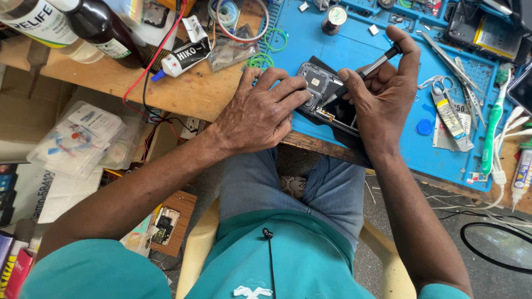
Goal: The person uses tweezers and a screwdriver to manipulate internal components of a disassembled smartphone, then reassembles the device and tests the screen. The person handles the phone frame, battery, and display while working at a cluttered repair bench.
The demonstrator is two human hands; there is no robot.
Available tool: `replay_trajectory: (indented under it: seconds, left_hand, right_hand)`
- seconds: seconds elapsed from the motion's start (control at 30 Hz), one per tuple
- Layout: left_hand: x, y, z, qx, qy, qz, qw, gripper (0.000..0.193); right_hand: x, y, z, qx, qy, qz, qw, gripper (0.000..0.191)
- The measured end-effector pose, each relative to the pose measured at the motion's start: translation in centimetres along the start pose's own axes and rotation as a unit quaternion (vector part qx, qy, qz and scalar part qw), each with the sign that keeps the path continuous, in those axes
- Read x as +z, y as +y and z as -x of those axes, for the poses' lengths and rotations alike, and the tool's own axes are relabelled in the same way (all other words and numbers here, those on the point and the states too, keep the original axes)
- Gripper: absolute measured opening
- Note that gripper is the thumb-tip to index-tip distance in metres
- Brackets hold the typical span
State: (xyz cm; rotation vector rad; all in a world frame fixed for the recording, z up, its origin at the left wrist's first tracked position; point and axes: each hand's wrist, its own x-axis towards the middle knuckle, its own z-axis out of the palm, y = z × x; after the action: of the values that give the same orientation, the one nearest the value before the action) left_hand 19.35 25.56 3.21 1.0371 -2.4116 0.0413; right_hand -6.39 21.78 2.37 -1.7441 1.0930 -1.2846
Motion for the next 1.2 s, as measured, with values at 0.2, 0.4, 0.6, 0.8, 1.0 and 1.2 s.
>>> replay_trajectory:
  seconds: [0.2, 0.4, 0.6, 0.8, 1.0, 1.2]
  left_hand:
    - [0.0, -0.5, 0.3, 0.002, 0.006, 0.002, 1.000, 0.046]
    - [0.0, -0.7, 0.7, 0.001, 0.007, -0.002, 1.000, 0.047]
    - [0.1, -1.1, 0.6, -0.015, -0.044, 0.022, 0.999, 0.056]
    - [0.8, -1.8, 0.1, -0.035, -0.095, 0.045, 0.994, 0.061]
    - [1.3, -3.1, -0.1, -0.031, -0.083, 0.057, 0.994, 0.055]
    - [1.2, -3.8, -0.4, -0.020, -0.060, 0.099, 0.993, 0.052]
  right_hand:
    - [0.5, 0.5, -0.2, -0.005, -0.001, 0.024, 1.000, 0.069]
    - [1.1, -0.4, 0.5, -0.051, 0.009, 0.082, 0.995, 0.070]
    - [1.9, -3.2, 1.3, -0.231, -0.023, 0.192, 0.953, 0.075]
    - [1.7, -5.8, 0.7, -0.180, -0.112, 0.203, 0.956, 0.047]
    - [2.7, -6.8, -0.6, -0.175, -0.142, 0.187, 0.956, 0.041]
    - [2.8, -5.7, -0.4, -0.164, -0.079, 0.253, 0.950, 0.048]
